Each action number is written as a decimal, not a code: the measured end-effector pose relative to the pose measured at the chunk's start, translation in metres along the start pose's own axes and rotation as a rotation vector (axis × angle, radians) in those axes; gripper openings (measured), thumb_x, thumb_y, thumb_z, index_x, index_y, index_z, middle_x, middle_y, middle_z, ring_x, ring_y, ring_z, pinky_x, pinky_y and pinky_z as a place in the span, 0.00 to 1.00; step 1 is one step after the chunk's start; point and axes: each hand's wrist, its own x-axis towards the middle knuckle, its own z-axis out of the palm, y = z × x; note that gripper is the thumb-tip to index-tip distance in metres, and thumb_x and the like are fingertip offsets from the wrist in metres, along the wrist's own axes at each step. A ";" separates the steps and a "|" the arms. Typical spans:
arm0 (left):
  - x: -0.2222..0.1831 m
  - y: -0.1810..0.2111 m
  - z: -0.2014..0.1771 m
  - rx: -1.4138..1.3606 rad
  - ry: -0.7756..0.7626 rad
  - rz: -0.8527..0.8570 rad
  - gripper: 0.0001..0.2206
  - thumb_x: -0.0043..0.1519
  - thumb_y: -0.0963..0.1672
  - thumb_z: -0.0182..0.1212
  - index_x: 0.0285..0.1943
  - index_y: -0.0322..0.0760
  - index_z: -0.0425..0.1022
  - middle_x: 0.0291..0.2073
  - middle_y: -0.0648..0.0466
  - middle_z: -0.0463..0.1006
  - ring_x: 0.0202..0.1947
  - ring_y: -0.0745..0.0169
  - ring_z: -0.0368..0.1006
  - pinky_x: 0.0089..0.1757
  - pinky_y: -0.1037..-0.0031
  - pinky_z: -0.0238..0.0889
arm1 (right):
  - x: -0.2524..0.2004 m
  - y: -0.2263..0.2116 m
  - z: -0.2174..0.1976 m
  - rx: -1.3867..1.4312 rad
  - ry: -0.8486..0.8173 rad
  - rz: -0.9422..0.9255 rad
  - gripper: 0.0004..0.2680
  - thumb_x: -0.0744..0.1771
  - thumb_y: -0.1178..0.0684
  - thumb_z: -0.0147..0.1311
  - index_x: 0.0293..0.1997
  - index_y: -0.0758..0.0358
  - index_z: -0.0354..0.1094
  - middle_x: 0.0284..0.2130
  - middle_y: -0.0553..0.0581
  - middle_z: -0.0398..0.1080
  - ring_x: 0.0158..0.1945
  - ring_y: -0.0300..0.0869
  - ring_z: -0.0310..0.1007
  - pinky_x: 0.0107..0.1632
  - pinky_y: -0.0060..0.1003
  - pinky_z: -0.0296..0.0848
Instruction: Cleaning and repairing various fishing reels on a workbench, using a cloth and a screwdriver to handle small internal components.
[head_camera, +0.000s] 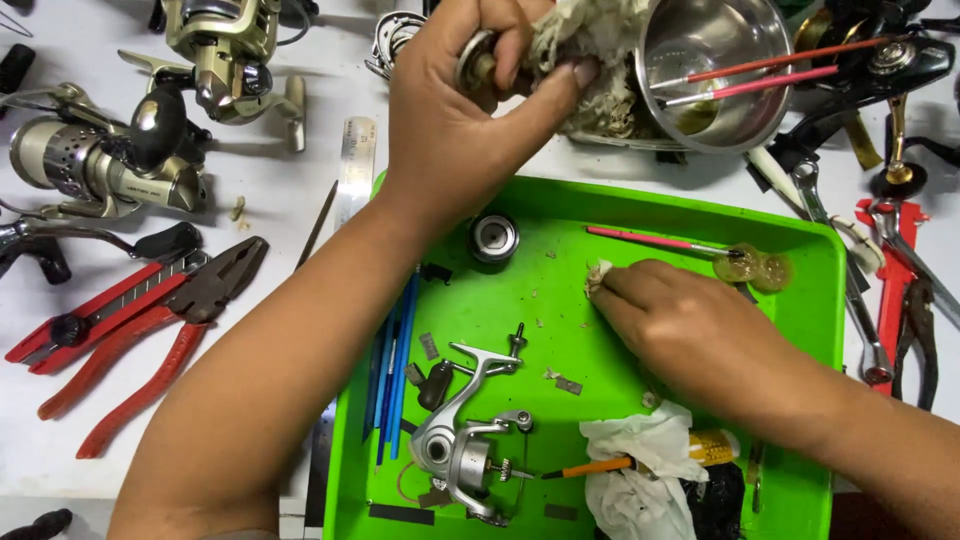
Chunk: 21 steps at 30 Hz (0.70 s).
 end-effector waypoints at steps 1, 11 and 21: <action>0.000 0.004 0.001 -0.026 -0.024 0.031 0.18 0.62 0.39 0.66 0.32 0.42 0.55 0.29 0.58 0.59 0.34 0.67 0.59 0.39 0.76 0.53 | -0.001 0.001 -0.002 0.047 -0.015 0.021 0.15 0.63 0.60 0.58 0.55 0.69 0.69 0.48 0.66 0.74 0.47 0.60 0.76 0.42 0.54 0.81; -0.003 0.007 -0.006 0.025 -0.063 -0.056 0.18 0.61 0.40 0.67 0.32 0.43 0.55 0.37 0.52 0.72 0.47 0.66 0.71 0.43 0.80 0.60 | 0.035 0.017 -0.009 0.113 0.152 -0.058 0.17 0.62 0.64 0.55 0.57 0.68 0.69 0.44 0.65 0.73 0.44 0.60 0.75 0.45 0.51 0.75; -0.007 0.007 -0.008 -0.004 -0.114 -0.091 0.19 0.62 0.38 0.67 0.33 0.43 0.54 0.39 0.52 0.74 0.37 0.70 0.65 0.37 0.82 0.58 | 0.084 0.012 0.010 0.255 0.194 -0.150 0.06 0.64 0.60 0.56 0.42 0.69 0.70 0.33 0.65 0.70 0.38 0.57 0.70 0.37 0.51 0.69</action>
